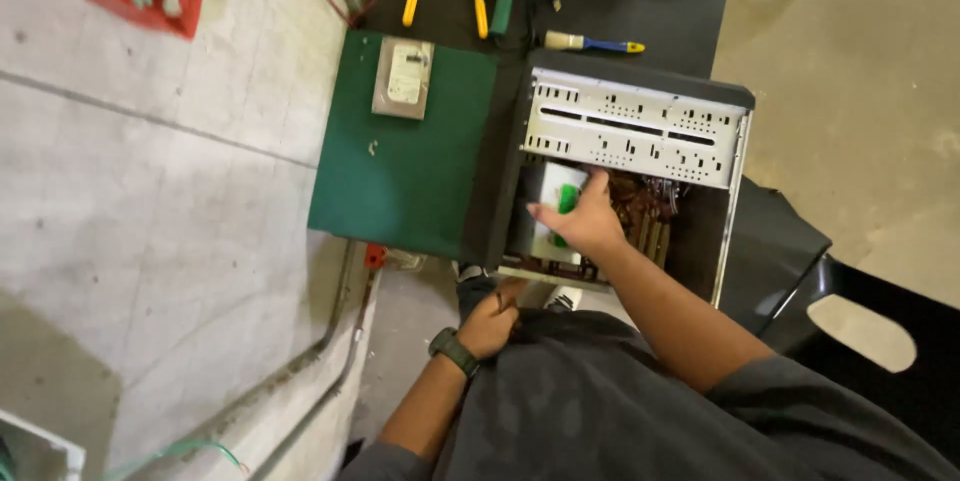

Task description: Opening a computer case by unscrewing the side panel and removing it to reveal internal components.

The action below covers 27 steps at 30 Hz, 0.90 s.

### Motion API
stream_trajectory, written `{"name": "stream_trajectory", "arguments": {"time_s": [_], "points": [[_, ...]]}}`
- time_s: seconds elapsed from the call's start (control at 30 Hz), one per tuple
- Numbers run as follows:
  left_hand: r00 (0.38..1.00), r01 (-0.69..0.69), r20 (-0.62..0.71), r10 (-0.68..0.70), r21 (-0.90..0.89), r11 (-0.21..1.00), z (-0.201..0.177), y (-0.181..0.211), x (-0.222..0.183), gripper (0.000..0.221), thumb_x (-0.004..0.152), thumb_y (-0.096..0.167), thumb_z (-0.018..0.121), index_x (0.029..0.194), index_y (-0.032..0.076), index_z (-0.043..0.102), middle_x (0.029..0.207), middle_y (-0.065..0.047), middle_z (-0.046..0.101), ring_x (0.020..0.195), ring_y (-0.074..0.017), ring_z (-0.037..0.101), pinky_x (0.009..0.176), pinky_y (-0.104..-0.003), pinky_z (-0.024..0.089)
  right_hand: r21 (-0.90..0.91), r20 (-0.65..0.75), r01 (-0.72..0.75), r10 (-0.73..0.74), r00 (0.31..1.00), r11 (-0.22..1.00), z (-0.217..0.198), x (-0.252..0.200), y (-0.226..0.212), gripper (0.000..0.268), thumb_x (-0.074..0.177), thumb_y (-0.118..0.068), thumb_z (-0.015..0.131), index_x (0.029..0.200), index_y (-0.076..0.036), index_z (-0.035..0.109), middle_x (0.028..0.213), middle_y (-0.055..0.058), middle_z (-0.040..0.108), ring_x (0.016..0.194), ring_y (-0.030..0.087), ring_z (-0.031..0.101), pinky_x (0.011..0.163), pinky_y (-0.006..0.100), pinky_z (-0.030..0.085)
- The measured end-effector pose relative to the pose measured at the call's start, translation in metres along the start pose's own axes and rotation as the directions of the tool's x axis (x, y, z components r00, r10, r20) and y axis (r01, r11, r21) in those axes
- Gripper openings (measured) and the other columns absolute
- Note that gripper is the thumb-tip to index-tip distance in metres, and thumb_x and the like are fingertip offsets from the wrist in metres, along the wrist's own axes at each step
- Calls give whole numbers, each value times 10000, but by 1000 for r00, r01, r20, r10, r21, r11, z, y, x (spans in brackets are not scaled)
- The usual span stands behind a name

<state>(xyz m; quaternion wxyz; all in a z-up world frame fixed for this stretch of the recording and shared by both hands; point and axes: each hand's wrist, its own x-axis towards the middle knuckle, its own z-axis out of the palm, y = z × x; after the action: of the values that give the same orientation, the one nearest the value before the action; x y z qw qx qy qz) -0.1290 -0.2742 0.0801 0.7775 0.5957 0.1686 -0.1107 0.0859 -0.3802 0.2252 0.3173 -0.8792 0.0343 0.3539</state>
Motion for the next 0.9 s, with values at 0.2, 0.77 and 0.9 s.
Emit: {"name": "stream_trajectory", "arguments": {"time_s": [0.2,0.77,0.9], "points": [[973,38,223,-52,68,997,-39,75,-18,563,806,-34,441,1291,17,723,1136,-169,743,758,-183,605,686,-307,546,1,-33,-99,99,995,995,-8,-29,-21,1111,770,-574,811,1562,-169,146,1490,228,515,1333,395,564,1126,538,458],[996,39,-84,-26,155,987,-120,140,51,340,996,147,480,1174,56,755,771,-162,708,457,-152,505,461,-258,408,-24,-39,76,-77,996,997,-94,-76,-40,918,731,-625,669,1537,-346,328,1189,329,656,1194,529,607,1025,602,481],[992,71,-121,-48,196,978,-126,132,83,319,997,178,503,1146,107,777,762,-141,724,453,-160,530,470,-254,416,31,-17,126,-126,992,992,-123,-86,-41,932,701,-616,635,1545,-325,365,1227,386,618,1202,580,584,1016,608,457]]}}
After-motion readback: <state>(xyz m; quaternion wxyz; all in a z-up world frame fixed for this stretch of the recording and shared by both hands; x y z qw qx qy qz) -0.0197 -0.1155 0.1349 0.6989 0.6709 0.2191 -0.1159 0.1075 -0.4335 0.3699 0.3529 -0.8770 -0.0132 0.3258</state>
